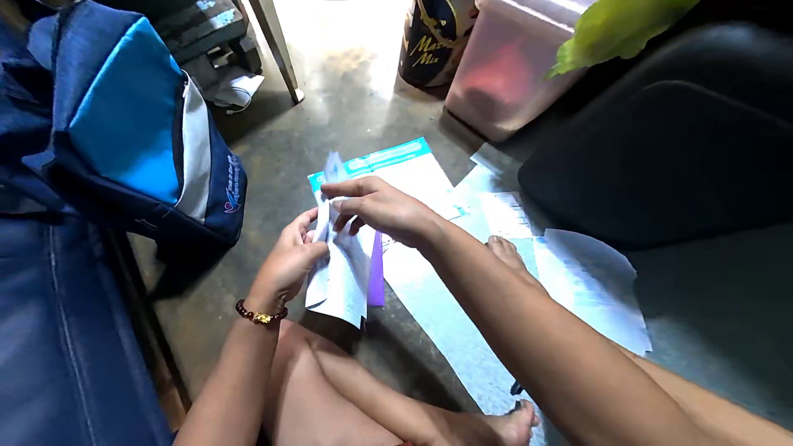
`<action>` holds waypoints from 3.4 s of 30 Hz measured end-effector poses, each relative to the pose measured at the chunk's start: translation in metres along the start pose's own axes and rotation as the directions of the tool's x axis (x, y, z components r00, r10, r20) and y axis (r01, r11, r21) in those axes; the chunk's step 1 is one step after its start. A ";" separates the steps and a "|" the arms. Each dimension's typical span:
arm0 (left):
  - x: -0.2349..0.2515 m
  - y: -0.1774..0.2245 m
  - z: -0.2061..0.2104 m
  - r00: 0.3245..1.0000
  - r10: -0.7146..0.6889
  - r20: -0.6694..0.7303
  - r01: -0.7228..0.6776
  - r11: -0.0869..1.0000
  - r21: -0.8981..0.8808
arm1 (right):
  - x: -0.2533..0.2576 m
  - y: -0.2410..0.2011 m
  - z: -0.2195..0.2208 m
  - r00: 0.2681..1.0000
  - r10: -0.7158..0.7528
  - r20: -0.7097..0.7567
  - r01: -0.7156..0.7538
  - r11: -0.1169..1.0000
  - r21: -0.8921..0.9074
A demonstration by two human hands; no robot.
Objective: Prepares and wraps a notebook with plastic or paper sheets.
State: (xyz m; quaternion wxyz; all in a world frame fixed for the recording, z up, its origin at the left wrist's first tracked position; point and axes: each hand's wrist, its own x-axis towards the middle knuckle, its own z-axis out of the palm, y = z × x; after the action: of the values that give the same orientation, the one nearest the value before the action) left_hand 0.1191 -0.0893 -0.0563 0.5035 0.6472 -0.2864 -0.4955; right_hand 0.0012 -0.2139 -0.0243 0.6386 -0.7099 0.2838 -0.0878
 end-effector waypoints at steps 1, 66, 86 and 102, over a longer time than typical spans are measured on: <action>0.000 0.002 0.001 1.000 -0.001 0.001 0.001 1.000 -0.002 | -0.004 0.006 -0.006 0.992 -0.083 -0.095 0.082 0.997 -0.015; 0.015 -0.021 -0.079 0.987 -0.032 -0.158 0.092 0.918 0.386 | 0.021 0.268 0.044 0.908 -0.267 -0.324 -0.071 0.663 -0.745; 0.034 -0.059 -0.103 0.969 -0.136 -0.205 0.208 0.900 0.384 | 0.041 0.251 0.063 0.921 -0.134 -0.367 -0.226 0.582 -0.781; 0.043 -0.077 -0.115 0.951 -0.206 -0.232 0.275 0.906 0.321 | 0.060 0.250 0.087 0.906 -0.196 -0.374 -0.201 0.577 -0.791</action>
State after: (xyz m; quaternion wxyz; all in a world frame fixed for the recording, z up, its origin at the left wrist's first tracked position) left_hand 0.2310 -0.0586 -0.1432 0.3404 0.8017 -0.2373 -0.4301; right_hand 0.0201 -0.1762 -0.2918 0.1624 -0.8857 0.4239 -0.0977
